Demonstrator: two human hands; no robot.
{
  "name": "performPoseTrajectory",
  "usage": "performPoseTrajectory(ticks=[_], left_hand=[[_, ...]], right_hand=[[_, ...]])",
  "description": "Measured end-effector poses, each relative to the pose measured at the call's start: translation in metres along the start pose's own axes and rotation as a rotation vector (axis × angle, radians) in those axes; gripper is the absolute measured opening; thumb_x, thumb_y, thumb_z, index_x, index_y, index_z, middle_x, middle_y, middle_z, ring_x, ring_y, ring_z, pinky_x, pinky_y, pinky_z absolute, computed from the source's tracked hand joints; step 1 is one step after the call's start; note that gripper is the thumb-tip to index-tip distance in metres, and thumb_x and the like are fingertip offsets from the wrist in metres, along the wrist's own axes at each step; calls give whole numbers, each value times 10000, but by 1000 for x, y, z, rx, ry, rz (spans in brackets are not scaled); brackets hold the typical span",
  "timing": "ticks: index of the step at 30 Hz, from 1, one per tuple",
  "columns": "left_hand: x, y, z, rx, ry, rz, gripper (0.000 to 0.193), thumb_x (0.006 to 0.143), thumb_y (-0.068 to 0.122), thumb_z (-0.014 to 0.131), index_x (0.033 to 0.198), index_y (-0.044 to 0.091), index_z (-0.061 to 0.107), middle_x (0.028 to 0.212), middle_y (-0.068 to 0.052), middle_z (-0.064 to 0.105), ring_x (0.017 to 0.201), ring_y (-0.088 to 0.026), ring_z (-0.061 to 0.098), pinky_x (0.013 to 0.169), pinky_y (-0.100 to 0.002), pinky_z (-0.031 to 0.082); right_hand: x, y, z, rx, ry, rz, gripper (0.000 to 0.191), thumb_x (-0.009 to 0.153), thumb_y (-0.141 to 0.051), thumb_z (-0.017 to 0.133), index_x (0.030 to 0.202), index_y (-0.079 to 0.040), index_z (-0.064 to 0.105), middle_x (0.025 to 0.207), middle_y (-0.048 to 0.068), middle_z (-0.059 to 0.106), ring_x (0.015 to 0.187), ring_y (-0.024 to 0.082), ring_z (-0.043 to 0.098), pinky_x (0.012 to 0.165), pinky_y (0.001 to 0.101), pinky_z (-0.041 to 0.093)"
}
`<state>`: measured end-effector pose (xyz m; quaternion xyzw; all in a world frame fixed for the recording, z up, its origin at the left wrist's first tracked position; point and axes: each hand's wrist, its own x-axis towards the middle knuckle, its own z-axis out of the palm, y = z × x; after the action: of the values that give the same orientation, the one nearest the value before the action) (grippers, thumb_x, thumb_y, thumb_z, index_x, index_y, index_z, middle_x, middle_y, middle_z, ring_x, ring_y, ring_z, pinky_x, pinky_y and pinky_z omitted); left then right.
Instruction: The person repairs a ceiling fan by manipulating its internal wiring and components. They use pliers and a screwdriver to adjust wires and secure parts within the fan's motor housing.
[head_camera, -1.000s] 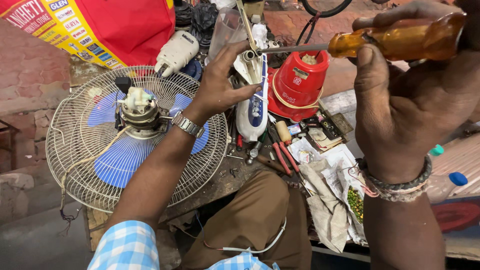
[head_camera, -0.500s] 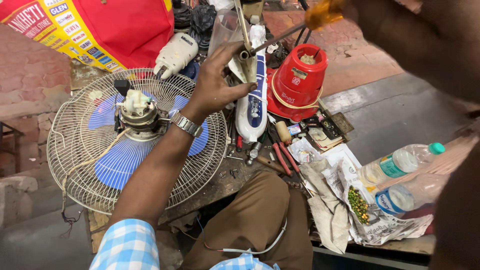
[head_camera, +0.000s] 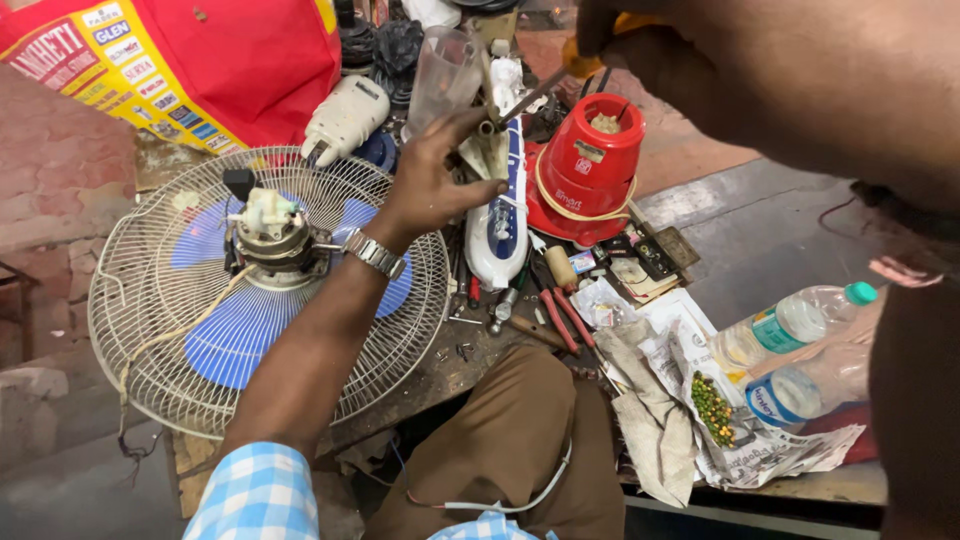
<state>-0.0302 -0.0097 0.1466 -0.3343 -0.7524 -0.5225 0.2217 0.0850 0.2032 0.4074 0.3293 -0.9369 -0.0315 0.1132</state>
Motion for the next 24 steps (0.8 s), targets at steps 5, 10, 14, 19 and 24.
performPoseTrajectory(ticks=[5, 10, 14, 19, 24], left_hand=[[-6, -6, -5, 5, 32, -7, 857, 795, 295, 872, 1501, -22, 504, 1423, -191, 629, 1339, -297, 614, 1163, -404, 480], [-6, -10, 2, 73, 86, 15, 829, 807, 320, 877, 1468, -27, 517, 1446, -197, 611, 1362, -309, 605, 1171, -415, 481], [-7, -11, 11, 107, 118, 9, 885, 809, 398, 905, 1454, -47, 494, 1431, -226, 587, 1349, -337, 581, 1146, -435, 472], [-8, -10, 16, 68, 133, 9, 865, 842, 436, 903, 1457, -28, 510, 1408, -208, 610, 1346, -334, 595, 1157, -438, 481], [-11, -7, 17, 8, 143, 20, 797, 818, 389, 897, 1419, -6, 553, 1363, -176, 642, 1277, -298, 659, 1124, -410, 533]], right_hand=[[-11, 7, 9, -41, 157, 12, 150, 1127, -164, 584, 1107, -28, 643, 739, 95, 579, 588, 200, 531, 531, 341, 425], [-19, 11, 60, 559, 723, 66, 193, 1178, -114, 607, 1052, 18, 544, 807, 59, 536, 681, 166, 489, 619, 307, 397], [13, 21, 116, 870, 1066, -5, 294, 1218, -75, 626, 1008, 54, 465, 861, 31, 503, 755, 139, 456, 690, 279, 374], [42, 33, 139, 682, 1225, -98, 232, 1213, -77, 574, 1022, 13, 480, 963, 81, 490, 833, 186, 484, 793, 319, 426], [67, 30, 156, 744, 1304, -171, 247, 1183, -102, 583, 980, 7, 492, 902, 78, 500, 775, 199, 495, 730, 333, 426]])
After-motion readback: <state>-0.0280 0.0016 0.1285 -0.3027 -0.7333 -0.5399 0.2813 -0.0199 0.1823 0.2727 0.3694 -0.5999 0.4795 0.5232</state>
